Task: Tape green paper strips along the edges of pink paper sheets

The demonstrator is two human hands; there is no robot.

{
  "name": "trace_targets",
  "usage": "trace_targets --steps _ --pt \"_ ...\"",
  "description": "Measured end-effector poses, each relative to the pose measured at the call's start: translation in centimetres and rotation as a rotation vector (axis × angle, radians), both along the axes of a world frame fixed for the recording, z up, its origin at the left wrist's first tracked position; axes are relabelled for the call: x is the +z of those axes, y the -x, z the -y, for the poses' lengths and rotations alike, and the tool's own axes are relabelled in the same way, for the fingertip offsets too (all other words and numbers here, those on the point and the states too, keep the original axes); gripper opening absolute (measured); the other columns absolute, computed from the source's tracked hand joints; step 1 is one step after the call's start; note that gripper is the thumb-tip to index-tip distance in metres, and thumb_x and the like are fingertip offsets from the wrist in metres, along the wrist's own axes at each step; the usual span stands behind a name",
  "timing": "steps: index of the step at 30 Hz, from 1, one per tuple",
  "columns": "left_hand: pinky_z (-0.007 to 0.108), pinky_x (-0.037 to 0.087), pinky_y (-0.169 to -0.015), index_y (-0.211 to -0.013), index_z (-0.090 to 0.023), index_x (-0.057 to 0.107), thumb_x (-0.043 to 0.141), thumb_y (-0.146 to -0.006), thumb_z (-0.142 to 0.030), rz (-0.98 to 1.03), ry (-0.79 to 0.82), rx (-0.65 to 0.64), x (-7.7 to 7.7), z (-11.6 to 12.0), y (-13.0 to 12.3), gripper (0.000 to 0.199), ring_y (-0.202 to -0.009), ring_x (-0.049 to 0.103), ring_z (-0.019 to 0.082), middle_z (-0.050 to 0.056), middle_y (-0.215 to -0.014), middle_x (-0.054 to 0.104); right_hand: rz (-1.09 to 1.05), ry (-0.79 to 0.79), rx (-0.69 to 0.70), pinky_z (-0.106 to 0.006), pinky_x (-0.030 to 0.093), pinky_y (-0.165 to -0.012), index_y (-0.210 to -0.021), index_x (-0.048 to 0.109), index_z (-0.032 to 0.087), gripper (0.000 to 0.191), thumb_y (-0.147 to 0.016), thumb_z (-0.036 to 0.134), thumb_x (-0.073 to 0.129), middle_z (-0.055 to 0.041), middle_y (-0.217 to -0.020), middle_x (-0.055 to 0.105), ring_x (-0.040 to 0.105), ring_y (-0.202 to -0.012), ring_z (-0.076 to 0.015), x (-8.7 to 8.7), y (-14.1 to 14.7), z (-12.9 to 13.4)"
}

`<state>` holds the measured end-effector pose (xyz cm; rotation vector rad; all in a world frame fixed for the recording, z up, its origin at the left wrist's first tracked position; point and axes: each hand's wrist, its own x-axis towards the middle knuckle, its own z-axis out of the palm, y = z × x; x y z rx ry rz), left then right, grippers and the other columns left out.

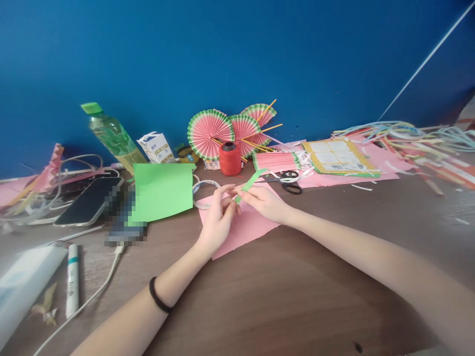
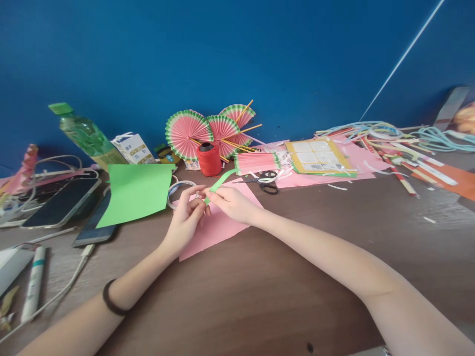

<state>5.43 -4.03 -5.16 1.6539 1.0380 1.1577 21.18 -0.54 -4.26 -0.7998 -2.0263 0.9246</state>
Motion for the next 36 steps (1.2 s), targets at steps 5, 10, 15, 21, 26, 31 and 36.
trace_targets --steps 5,10,15,21,26,31,36 --pt "0.022 0.036 -0.058 -0.119 -0.022 0.04 0.04 -0.083 -0.018 -0.049 -0.059 0.049 0.01 0.08 0.07 0.037 -0.056 0.044 0.009 -0.008 -0.056 0.039 0.033 -0.074 -0.04 -0.03 0.046 -0.074 -0.079 0.061 0.017 0.021 -0.087 0.027 0.044 -0.0046 -0.085 0.065 0.058 -0.081 -0.0165 0.2 0.03 0.25" --pt "0.024 0.037 -0.061 -0.122 -0.022 0.039 0.043 -0.08 -0.016 -0.155 -0.063 0.04 0.58 0.51 0.01 0.042 -0.056 0.045 0.01 -0.008 -0.057 0.042 0.083 -0.08 -0.003 -0.027 0.041 -0.062 -0.067 0.05 0.018 0.017 -0.082 0.026 0.049 0.0003 -0.069 0.055 0.052 -0.066 -0.0136 0.32 -0.02 0.49" --pt "0.024 0.04 -0.066 -0.119 -0.021 0.037 0.041 -0.084 -0.019 -0.143 -0.061 0.017 0.32 0.39 -0.06 0.036 -0.063 0.051 0.011 -0.006 -0.061 0.048 0.073 -0.045 0.037 -0.025 0.038 -0.063 -0.065 0.049 0.018 0.019 -0.083 0.017 0.043 0.0027 -0.064 0.053 0.05 -0.063 -0.0114 0.3 -0.16 0.51" --pt "0.027 0.042 -0.075 -0.084 -0.021 0.048 0.044 -0.081 -0.013 -0.144 -0.264 0.294 -0.26 -0.23 0.42 0.01 -0.084 0.053 0.013 0.001 -0.088 0.054 0.036 -0.033 -0.108 -0.023 0.033 -0.058 -0.061 0.045 0.018 0.024 -0.085 0.02 0.042 0.004 -0.058 0.046 0.044 -0.056 -0.0096 0.06 -0.14 0.32" --pt "0.029 0.041 -0.084 -0.072 -0.021 0.053 0.045 -0.08 -0.011 -0.243 -0.285 0.237 0.17 -0.09 0.45 0.015 -0.093 0.051 0.015 0.002 -0.091 0.051 -0.006 0.0 -0.142 -0.025 0.034 -0.061 -0.057 0.041 0.018 0.028 -0.085 0.022 0.041 0.0023 -0.063 0.048 0.046 -0.061 -0.0103 -0.03 -0.01 0.39" --pt "0.031 0.039 -0.086 -0.067 -0.02 0.049 0.046 -0.084 -0.022 -0.258 -0.229 0.173 0.23 -0.16 0.35 0.017 -0.09 0.051 0.016 0.002 -0.087 0.053 -0.018 0.063 -0.059 -0.027 0.036 -0.063 -0.061 0.042 0.019 0.026 -0.086 0.024 0.039 0.0017 -0.061 0.046 0.046 -0.062 -0.012 0.04 0.3 0.72" --pt "0.031 0.038 -0.085 -0.07 -0.02 0.05 0.044 -0.086 -0.026 -0.267 -0.228 0.091 0.02 -0.43 0.52 0.018 -0.087 0.051 0.016 0.001 -0.083 0.055 -0.037 0.081 -0.006 -0.027 0.037 -0.063 -0.067 0.039 0.02 0.023 -0.088 0.026 0.035 0.0027 -0.061 0.044 0.045 -0.061 -0.0119 -0.12 0.38 0.88"
